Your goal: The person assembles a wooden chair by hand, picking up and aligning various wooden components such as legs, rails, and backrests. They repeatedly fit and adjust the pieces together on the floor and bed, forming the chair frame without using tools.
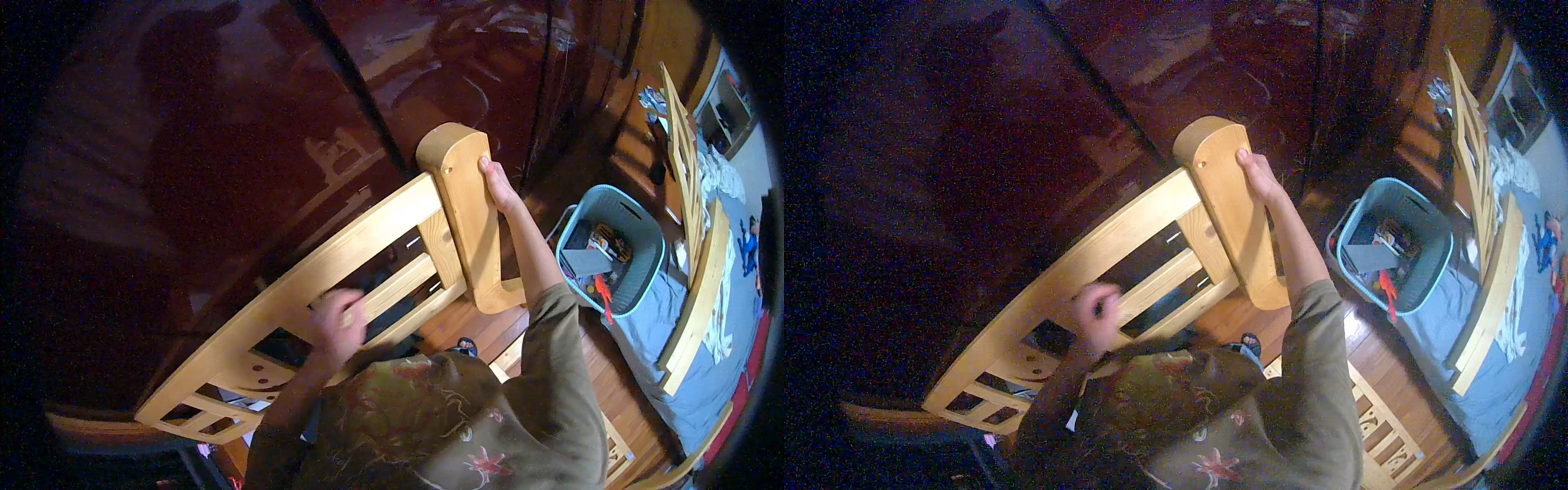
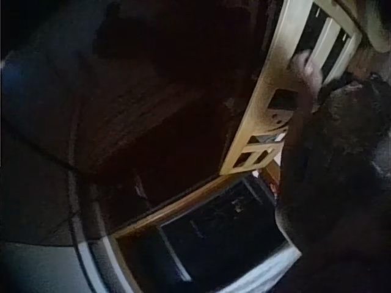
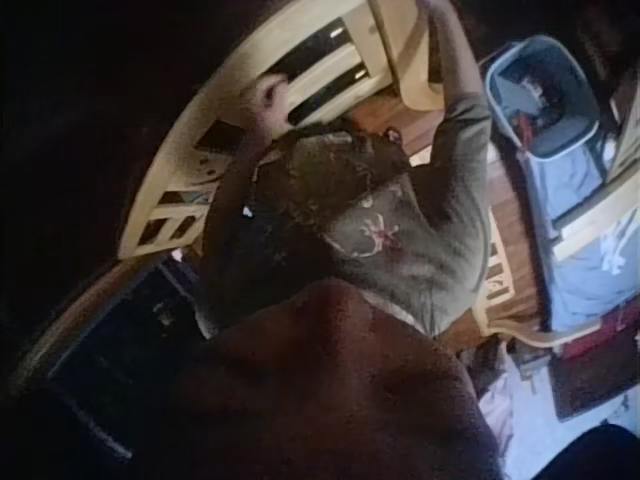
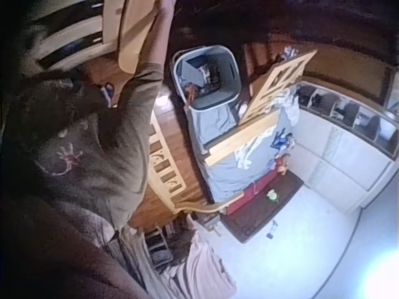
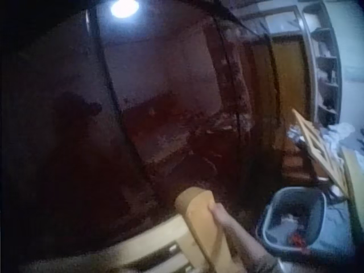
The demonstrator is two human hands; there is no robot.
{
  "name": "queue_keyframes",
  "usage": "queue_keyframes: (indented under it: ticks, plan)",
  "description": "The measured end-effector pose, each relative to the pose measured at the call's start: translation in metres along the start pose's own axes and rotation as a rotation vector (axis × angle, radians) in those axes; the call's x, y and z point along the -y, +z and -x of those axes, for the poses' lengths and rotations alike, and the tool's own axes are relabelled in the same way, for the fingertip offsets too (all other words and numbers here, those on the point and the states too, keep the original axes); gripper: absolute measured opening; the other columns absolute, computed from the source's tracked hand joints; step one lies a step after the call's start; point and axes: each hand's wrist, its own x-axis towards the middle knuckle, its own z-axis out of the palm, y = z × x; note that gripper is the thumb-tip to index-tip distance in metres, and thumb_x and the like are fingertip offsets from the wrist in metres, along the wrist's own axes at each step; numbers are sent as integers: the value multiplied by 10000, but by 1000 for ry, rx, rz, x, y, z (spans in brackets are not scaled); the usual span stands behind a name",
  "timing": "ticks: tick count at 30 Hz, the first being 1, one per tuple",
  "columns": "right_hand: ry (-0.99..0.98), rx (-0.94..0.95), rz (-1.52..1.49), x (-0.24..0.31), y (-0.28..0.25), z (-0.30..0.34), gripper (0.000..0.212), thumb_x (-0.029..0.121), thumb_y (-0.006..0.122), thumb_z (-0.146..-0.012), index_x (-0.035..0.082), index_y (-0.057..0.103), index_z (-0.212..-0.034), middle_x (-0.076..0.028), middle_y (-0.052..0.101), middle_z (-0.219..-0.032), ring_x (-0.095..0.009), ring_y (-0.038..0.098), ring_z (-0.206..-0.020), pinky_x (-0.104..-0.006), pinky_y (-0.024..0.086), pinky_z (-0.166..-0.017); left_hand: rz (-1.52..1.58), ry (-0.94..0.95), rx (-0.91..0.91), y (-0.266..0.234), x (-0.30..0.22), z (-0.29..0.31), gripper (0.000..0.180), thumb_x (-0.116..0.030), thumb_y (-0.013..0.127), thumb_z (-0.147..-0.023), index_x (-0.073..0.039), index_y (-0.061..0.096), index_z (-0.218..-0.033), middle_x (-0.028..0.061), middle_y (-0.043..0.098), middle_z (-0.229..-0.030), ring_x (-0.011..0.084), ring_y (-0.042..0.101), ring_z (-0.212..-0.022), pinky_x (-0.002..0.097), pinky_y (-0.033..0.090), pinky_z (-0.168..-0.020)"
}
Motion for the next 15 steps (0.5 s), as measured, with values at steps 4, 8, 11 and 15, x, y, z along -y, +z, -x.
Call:
queue_keyframes:
  ticks: [4, 8, 11, 15]
  plan:
    - [43, 31, -43, 3, 4, 1, 672, 561, 493, -806, -69, 555, -1034, -120, 609, -948, -187, 567, -858, -329, 455, -759, 313, -329, 117, 110, 10, -33, 405, -134, 539, -870, 40, 396, -1206, 208, 555, -1069, 270, 564, -997, 362, 456, -842]
    - [7, 46, -38, 2, 5, -1, 711, 594, 496, -790, -65, 545, -1053, -125, 607, -965, -196, 575, -869, -328, 454, -772, 599, -448, 163, 147, 22, -53, 291, -79, 488, -894, 65, 437, -1142, 162, 590, -978, 190, 593, -902, 302, 487, -773]
    - [20, 16, -24, 11, 6, 2, 734, 633, 471, -784, -44, 546, -1058, -123, 606, -969, -194, 576, -889, -326, 454, -776, 579, -412, 123, 155, 21, -59, 232, -55, 501, -886, 79, 481, -1075, 136, 597, -950, 167, 605, -846, 280, 502, -741]
    - [68, 84, -17, 18, 1, 1, 729, 641, 457, -787, -31, 551, -1055, -114, 611, -955, -187, 578, -878, -326, 454, -771, 518, -445, 88, 149, 12, -60, 206, -37, 536, -854, 83, 523, -1022, 151, 612, -938, 197, 616, -838, 301, 508, -731]
